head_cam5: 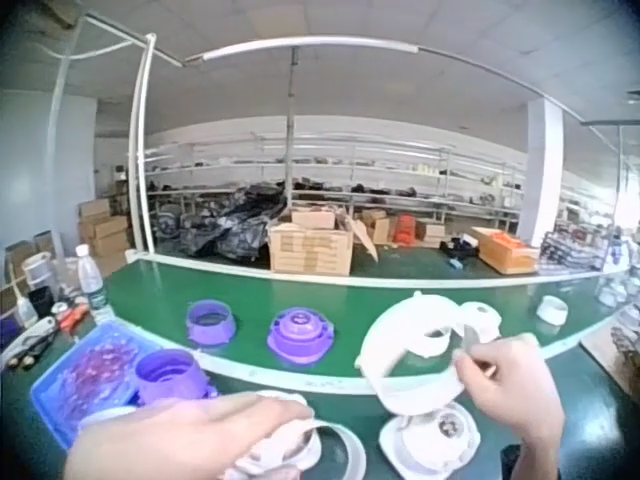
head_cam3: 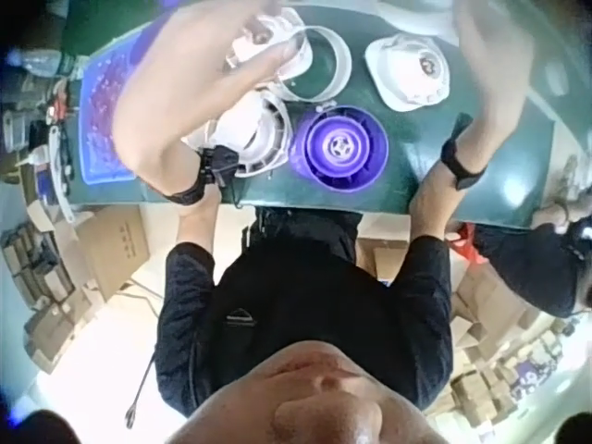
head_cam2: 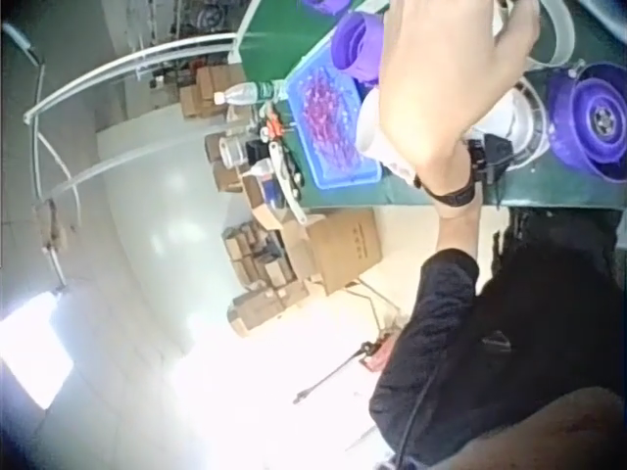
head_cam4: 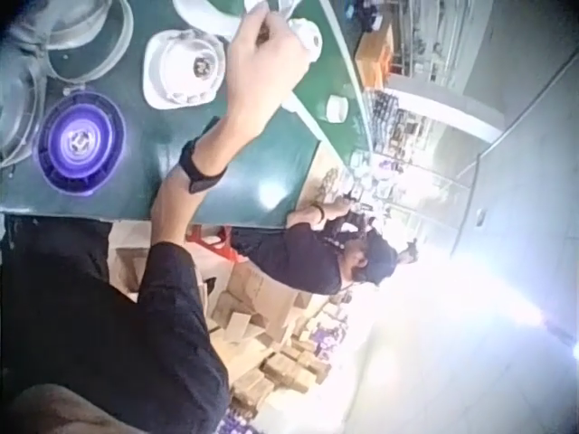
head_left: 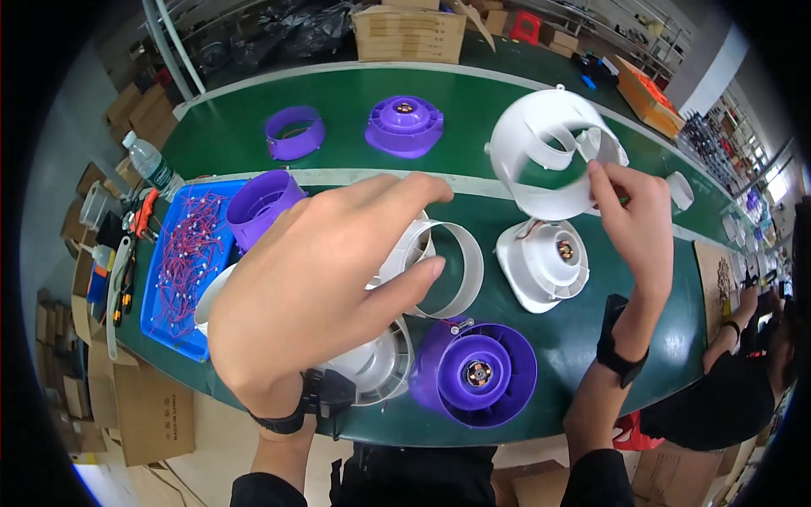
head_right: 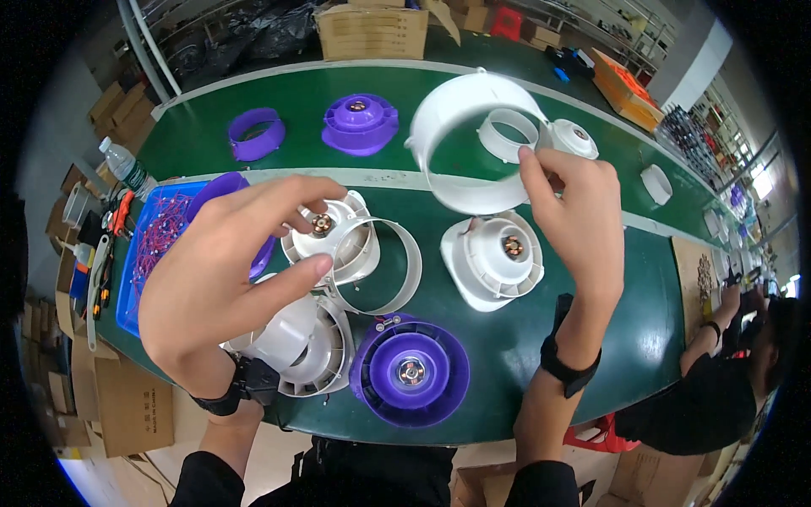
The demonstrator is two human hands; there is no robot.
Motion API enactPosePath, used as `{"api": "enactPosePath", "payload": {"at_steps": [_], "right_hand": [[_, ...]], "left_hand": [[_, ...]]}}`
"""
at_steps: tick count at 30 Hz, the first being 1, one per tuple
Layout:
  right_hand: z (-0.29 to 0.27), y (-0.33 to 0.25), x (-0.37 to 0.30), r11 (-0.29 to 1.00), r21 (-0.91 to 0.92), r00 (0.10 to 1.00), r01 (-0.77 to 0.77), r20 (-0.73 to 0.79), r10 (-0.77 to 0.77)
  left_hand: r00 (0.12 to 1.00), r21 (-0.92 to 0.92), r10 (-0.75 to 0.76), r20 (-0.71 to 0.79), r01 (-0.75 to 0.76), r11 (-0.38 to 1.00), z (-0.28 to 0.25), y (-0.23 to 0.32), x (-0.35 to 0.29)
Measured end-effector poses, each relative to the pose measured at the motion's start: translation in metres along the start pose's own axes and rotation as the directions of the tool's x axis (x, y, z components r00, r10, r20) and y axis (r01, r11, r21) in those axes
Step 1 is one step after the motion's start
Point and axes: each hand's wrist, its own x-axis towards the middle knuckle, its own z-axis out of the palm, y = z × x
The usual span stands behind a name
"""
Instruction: Manually assemble various plastic circular components into finished products at a factory workbench.
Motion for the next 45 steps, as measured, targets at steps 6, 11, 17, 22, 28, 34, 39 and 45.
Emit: {"api": "enactPosePath", "payload": {"at_steps": [6, 11, 17, 22, 28, 34, 39, 45], "right_hand": [[0.011, -0.004, 0.001, 0.939, -0.07, 0.858, 0.337, -0.388, -0.337], [0.003, -0.027, -0.009, 0.967, 0.073, 0.815, 0.244, -0.556, -0.163], [0.011, -0.021, -0.009, 0.975, 0.125, 0.909, 0.183, -0.399, -0.119], [0.003, -0.029, -0.008, 0.986, 0.131, 0.94, 0.108, -0.336, -0.058], [0.015, -0.031, -0.009, 0.885, 0.325, 0.934, 0.335, -0.236, -0.267], [0.018, 0.01, -0.008, 0.798, 0.602, 0.838, 0.027, 0.422, -0.346], [0.028, 0.018, -0.014, 0.919, 0.363, 0.735, -0.153, 0.663, -0.14], [0.096, -0.006, -0.045, 0.994, 0.103, 0.717, -0.04, 0.696, -0.043]], "left_hand": [[0.992, -0.177, 0.021, -0.12, -0.042, 0.983, 0.008, -0.003, 0.014], [0.98, -0.308, 0.016, -0.199, -0.078, 0.948, 0.02, 0.013, 0.019], [0.979, -0.242, 0.089, -0.182, -0.132, 0.961, 0.028, 0.017, 0.016], [0.985, -0.229, 0.081, -0.153, -0.116, 0.967, 0.025, 0.023, 0.017], [0.99, -0.328, 0.136, -0.027, -0.137, 0.935, 0.028, 0.031, 0.015], [0.992, -0.552, -0.084, -0.098, 0.016, 0.834, 0.043, 0.023, 0.026], [0.982, -0.616, -0.138, -0.132, 0.028, 0.787, 0.044, 0.019, 0.029], [0.963, -0.632, -0.111, -0.246, -0.073, 0.771, 0.05, 0.013, 0.028]]}}
